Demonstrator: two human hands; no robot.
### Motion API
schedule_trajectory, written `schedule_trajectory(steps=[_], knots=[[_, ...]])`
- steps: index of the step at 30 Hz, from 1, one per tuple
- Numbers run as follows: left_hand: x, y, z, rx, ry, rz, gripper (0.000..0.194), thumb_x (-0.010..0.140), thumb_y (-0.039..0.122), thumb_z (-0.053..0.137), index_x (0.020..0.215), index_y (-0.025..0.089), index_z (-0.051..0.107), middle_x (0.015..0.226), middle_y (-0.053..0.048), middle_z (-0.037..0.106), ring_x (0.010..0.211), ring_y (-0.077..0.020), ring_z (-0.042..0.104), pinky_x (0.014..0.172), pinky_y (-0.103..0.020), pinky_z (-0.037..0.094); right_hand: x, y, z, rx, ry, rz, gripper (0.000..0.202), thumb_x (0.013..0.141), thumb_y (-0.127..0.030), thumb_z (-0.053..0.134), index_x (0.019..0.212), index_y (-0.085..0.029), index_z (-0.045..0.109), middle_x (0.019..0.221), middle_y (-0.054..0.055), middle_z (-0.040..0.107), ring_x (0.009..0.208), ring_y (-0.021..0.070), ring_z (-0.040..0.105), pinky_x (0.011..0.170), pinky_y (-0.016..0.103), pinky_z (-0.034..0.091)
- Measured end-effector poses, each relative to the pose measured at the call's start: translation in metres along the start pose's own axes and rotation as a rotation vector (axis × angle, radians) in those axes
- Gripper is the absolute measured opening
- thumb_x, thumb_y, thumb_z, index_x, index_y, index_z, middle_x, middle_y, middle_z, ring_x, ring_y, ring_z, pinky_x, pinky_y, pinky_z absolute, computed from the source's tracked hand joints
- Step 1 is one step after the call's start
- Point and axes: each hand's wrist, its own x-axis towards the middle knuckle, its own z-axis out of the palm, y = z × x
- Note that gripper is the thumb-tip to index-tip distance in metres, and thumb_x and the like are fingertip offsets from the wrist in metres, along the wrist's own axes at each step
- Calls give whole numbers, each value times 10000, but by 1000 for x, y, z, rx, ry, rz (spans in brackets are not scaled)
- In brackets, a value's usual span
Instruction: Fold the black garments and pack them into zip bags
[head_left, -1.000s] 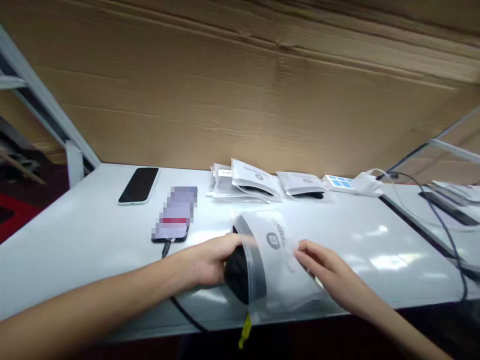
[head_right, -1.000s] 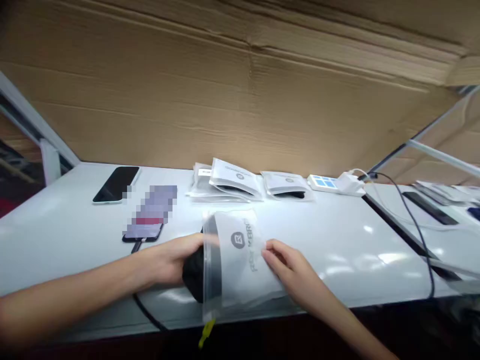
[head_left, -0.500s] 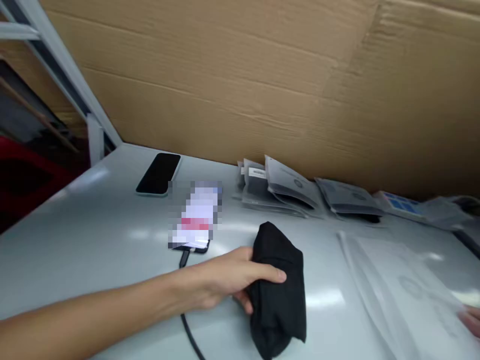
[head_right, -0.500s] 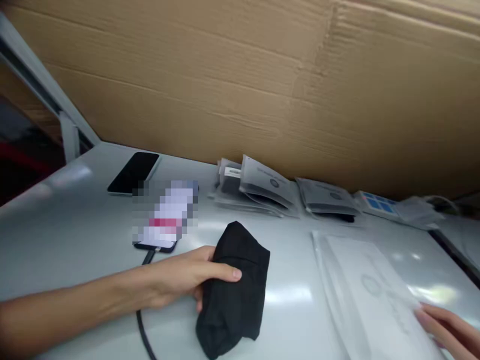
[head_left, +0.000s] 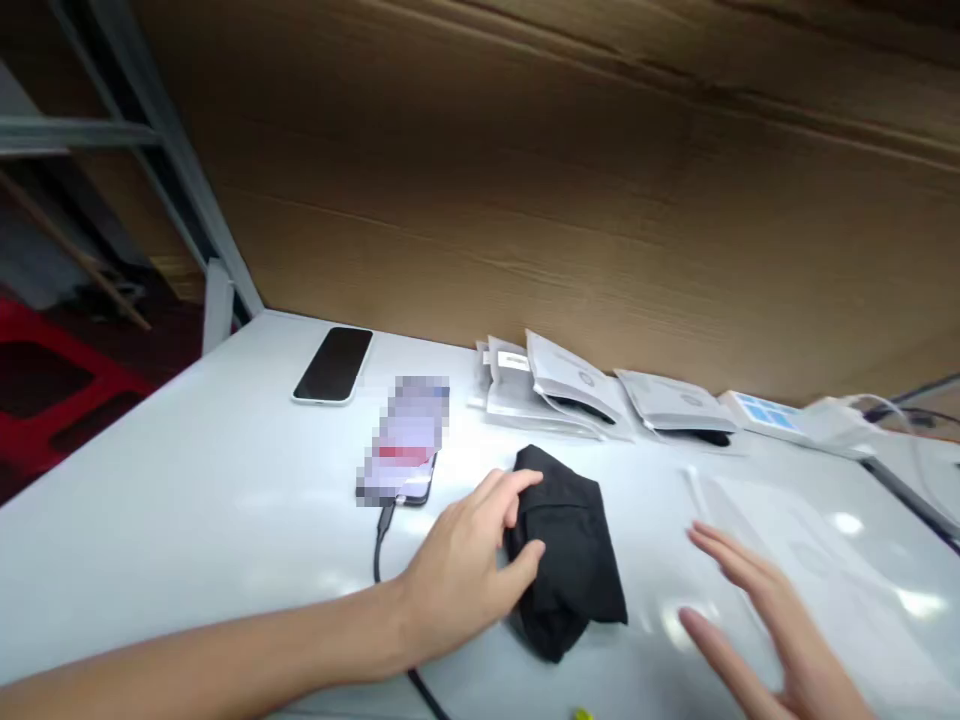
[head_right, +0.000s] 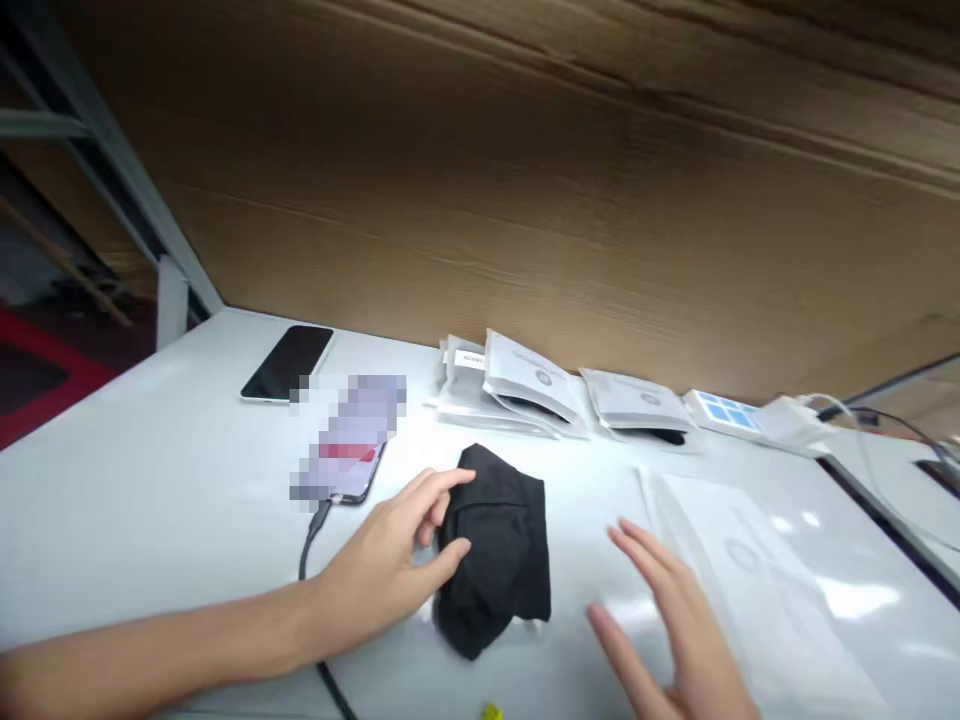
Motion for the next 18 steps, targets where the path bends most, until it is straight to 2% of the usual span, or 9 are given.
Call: schedule_trajectory(steps=[3, 5, 8, 12, 15, 18], knots=[[-1, -2, -4, 207, 2, 234, 250, 877, 201, 501, 1099, 213, 615, 751, 7, 589, 671, -144, 553, 660, -270, 455, -3, -43, 36, 36, -237, -139, 586, 896, -349, 582, 1444, -317, 375, 1491, 84, 436, 1321, 283, 472, 1018, 448, 488], [-1, -3, -5, 277, 3, 328, 195, 913, 194, 455, 993, 203, 632, 720, 11, 612, 636, -133, 565, 616, -247, 429, -1, -59, 58, 45, -276, -197, 652, 859, -305, 627, 1453, -288, 359, 1486, 104, 440, 1323, 286, 466, 1032, 453, 474], [-2, -5, -4, 362, 15, 418, 196, 928, 189, 427, 864, 195, 612, 679, 18, 612, 593, -127, 565, 565, -244, 387, 3, -61, 72, 59, -224, -172, 575, 824, -222, 638, 1371, -248, 464, 1397, 118, 526, 1274, 285, 503, 1031, 465, 464], [-8, -3, 1, 405, 11, 446, 195, 922, 211, 432, 769, 191, 551, 629, 25, 581, 533, -118, 529, 517, -249, 349, 7, -57, 69, 141, -148, -103, 303, 819, -155, 566, 1106, -236, 618, 1155, 95, 652, 1101, 259, 601, 944, 433, 504], [-12, 1, 2, 427, 75, 518, 215, 926, 218, 421, 753, 190, 544, 661, 1, 600, 586, -136, 543, 537, -262, 371, 10, -58, 66, 229, -93, -40, 247, 797, -120, 505, 980, -235, 627, 1030, 76, 667, 993, 237, 627, 872, 388, 518], [-14, 5, -1, 451, 105, 600, 224, 923, 220, 418, 747, 189, 552, 700, -27, 614, 668, -169, 560, 572, -278, 412, 14, -60, 64, 330, -8, 92, 193, 818, -174, 483, 946, -230, 616, 941, 60, 666, 902, 222, 632, 806, 354, 521]])
